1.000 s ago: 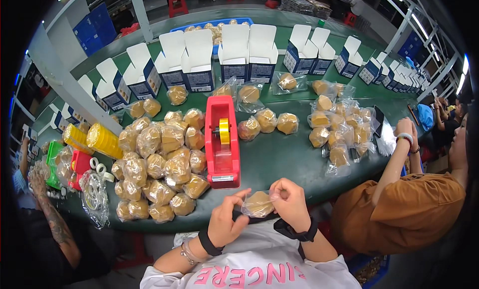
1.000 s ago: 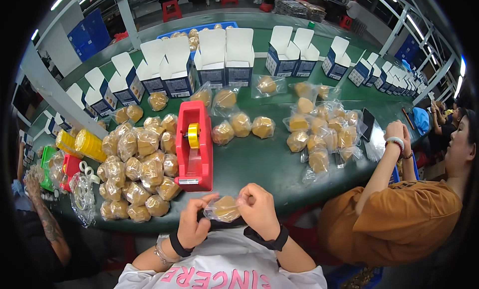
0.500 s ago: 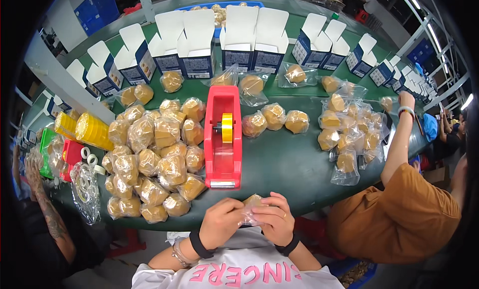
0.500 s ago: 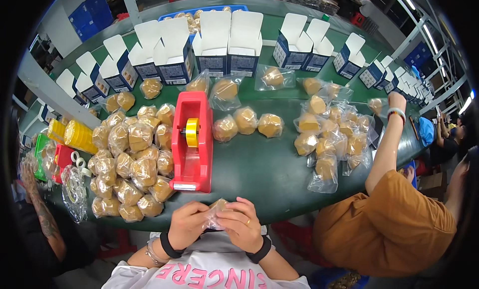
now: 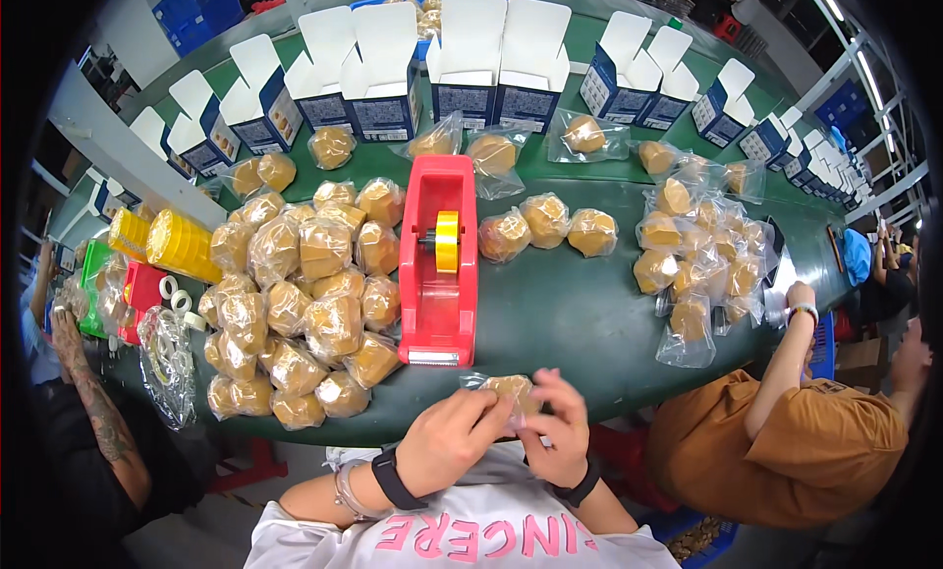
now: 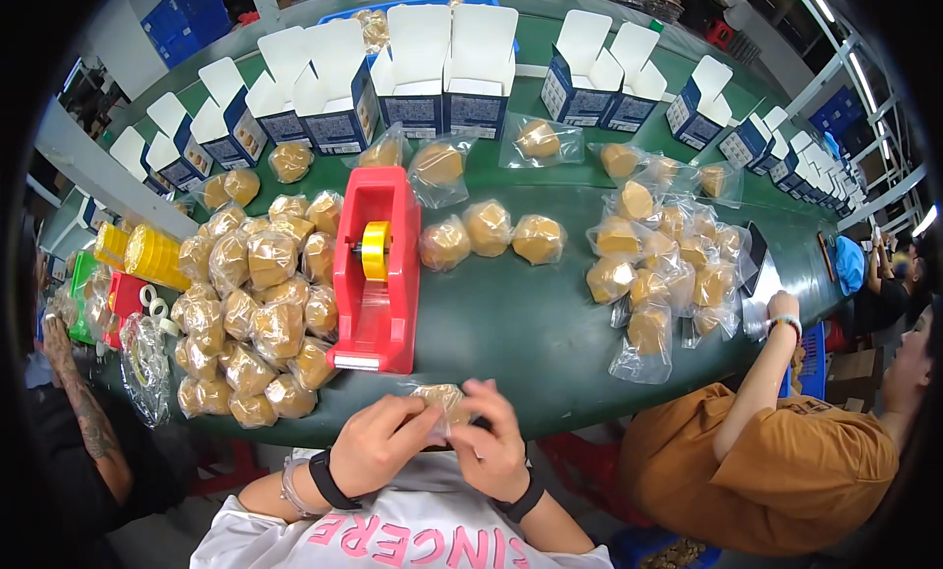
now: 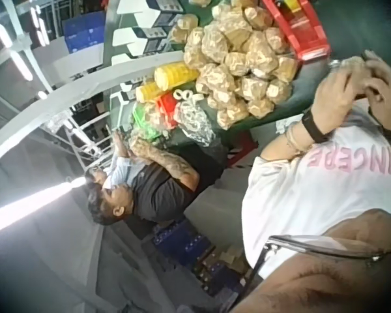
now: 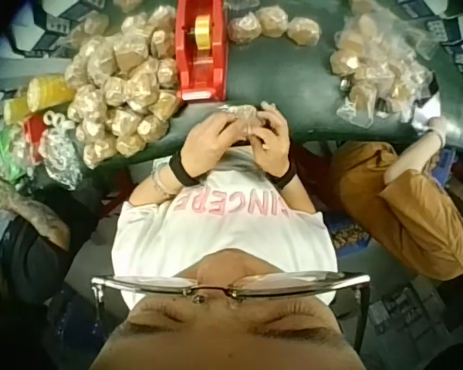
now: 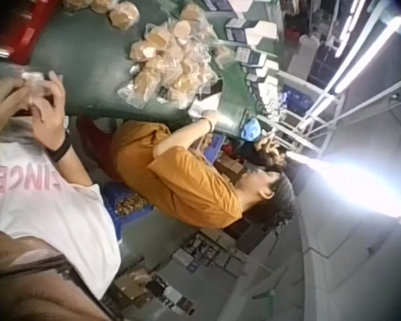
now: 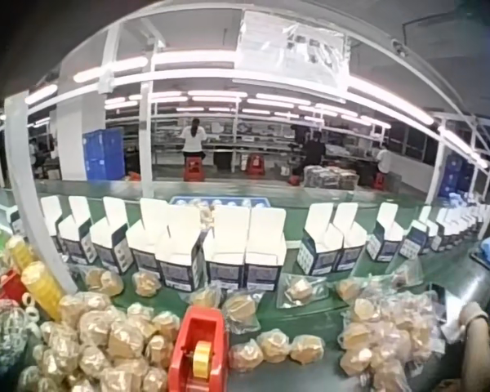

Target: Sealing plastic bags containing food items with a tape dispenser and placing them into boxes.

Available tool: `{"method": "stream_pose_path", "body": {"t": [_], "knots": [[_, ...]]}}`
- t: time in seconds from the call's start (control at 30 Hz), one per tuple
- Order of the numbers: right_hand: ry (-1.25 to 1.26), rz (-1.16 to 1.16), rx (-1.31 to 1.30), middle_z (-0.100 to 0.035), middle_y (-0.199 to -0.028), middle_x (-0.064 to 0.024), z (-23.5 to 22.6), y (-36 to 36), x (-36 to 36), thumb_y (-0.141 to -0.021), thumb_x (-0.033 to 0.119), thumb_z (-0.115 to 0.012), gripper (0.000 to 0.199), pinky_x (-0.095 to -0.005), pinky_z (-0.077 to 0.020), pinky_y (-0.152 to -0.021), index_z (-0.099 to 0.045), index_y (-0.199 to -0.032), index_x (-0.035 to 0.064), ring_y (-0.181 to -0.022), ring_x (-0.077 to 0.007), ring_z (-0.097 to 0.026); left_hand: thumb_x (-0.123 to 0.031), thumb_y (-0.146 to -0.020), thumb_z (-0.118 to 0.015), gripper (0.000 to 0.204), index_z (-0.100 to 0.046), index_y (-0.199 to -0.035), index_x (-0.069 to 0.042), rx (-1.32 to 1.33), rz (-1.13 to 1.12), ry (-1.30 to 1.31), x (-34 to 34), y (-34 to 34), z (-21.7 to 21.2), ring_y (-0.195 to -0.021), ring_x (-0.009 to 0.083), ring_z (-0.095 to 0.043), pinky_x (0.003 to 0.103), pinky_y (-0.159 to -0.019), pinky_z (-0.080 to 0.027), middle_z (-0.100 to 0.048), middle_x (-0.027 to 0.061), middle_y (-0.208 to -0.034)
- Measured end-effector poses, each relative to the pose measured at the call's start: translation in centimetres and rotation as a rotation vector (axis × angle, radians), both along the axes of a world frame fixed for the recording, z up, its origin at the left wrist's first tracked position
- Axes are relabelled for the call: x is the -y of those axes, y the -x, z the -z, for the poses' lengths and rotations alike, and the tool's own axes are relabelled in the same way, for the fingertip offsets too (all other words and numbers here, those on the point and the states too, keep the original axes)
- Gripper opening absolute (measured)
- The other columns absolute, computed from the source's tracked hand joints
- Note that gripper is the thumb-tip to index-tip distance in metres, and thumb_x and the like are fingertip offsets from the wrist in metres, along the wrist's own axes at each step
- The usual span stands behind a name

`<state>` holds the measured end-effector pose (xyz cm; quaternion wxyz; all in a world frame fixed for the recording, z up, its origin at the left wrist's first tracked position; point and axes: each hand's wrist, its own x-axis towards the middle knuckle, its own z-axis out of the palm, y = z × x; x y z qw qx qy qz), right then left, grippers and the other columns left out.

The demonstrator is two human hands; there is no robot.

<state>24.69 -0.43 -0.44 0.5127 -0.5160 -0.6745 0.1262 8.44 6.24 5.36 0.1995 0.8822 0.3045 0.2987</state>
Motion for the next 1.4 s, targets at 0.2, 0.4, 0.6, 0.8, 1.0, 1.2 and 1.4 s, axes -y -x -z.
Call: {"method": "stream_pose_path", "body": {"t": [0.2, 0.4, 0.6, 0.8, 1.0, 1.2, 1.4], "knots": [[0.22, 0.079, -0.004, -0.049, -0.116, -0.0171, -2.2, 2.4, 1.1, -0.063, 0.004, -0.077, 0.061, -0.0465, -0.0405, -0.094, -0.045, -0.115, 0.0052, -0.107, -0.0359, -0.05, -0.001, -0.068, -0.069, 0.026, -0.062, -0.092, -0.001, 0.151, 0.03, 0.349, 1.7, 1.1, 0.0, -0.079, 0.0267, -0.062, 0.031, -0.063, -0.051, -0.061, 0.0108, -0.095], [0.068, -0.408, -0.206, -0.047, -0.12, -0.0169, -4.2, 2.4, 0.7, -0.06, 0.006, -0.081, 0.071, -0.0417, -0.0401, -0.091, -0.04, -0.119, 0.008, -0.109, -0.0332, -0.049, 0.001, -0.071, -0.068, 0.027, -0.057, -0.095, -0.002, 0.087, 0.034, 0.254, 2.9, 4.6, -3.5, -0.089, 0.0236, -0.063, 0.029, -0.071, -0.052, -0.06, 0.0128, -0.105], [0.113, -0.667, -0.138, -0.05, -0.114, -0.0126, -10.1, 5.1, -3.0, -0.068, 0.009, -0.077, 0.061, -0.0372, -0.0402, -0.089, -0.045, -0.119, 0.0077, -0.104, -0.0285, -0.051, 0.0, -0.075, -0.071, 0.034, -0.05, -0.102, -0.002, 0.567, 0.115, 1.349, 0.7, 9.4, -5.0, -0.096, 0.0134, -0.059, 0.027, -0.081, -0.051, -0.06, 0.0122, -0.106], [0.466, -0.154, -0.054, -0.056, -0.09, -0.0071, -10.4, 6.7, -7.7, -0.076, 0.009, -0.068, 0.022, -0.0265, -0.0422, -0.071, -0.062, -0.096, 0.0022, -0.075, -0.0172, -0.052, -0.001, -0.077, -0.07, 0.034, -0.049, -0.104, 0.0, 0.715, -0.071, 1.397, 1.4, 11.2, -2.4, -0.096, 0.0132, -0.059, 0.026, -0.081, -0.05, -0.06, 0.0106, -0.104], [0.4, -0.101, -0.162, -0.054, -0.066, -0.0043, -14.2, 9.9, -4.3, -0.075, 0.005, -0.067, 0.007, -0.0227, -0.0399, -0.056, -0.063, -0.073, -0.001, -0.059, -0.0107, -0.049, -0.003, -0.084, -0.063, 0.026, -0.048, -0.104, 0.0, 0.701, -0.09, 1.493, 1.2, 11.1, -0.5, -0.093, 0.0132, -0.06, 0.026, -0.08, -0.05, -0.061, 0.0092, -0.1], [0.407, 0.092, -0.175, -0.057, -0.068, -0.006, -8.8, 13.8, 4.2, -0.075, 0.0, -0.066, 0.009, -0.023, -0.0408, -0.053, -0.059, -0.07, -0.0017, -0.059, -0.0113, -0.053, -0.006, -0.085, -0.063, 0.023, -0.048, -0.101, 0.0, 0.759, -0.162, 1.616, 2.5, 10.7, -1.6, -0.085, 0.0111, -0.06, 0.026, -0.074, -0.051, -0.061, 0.0084, -0.099], [0.418, 0.214, -0.204, -0.061, -0.073, -0.0066, -7.0, 11.8, 4.6, -0.08, 0.003, -0.065, 0.008, -0.0269, -0.0454, -0.054, -0.061, -0.078, -0.0033, -0.063, -0.0146, -0.059, 0.003, -0.08, -0.064, 0.03, -0.046, -0.104, -0.001, 1.008, 0.022, 1.365, 4.3, 9.6, -0.9, -0.095, 0.0157, -0.059, 0.029, -0.081, -0.05, -0.058, 0.0127, -0.108]]}}
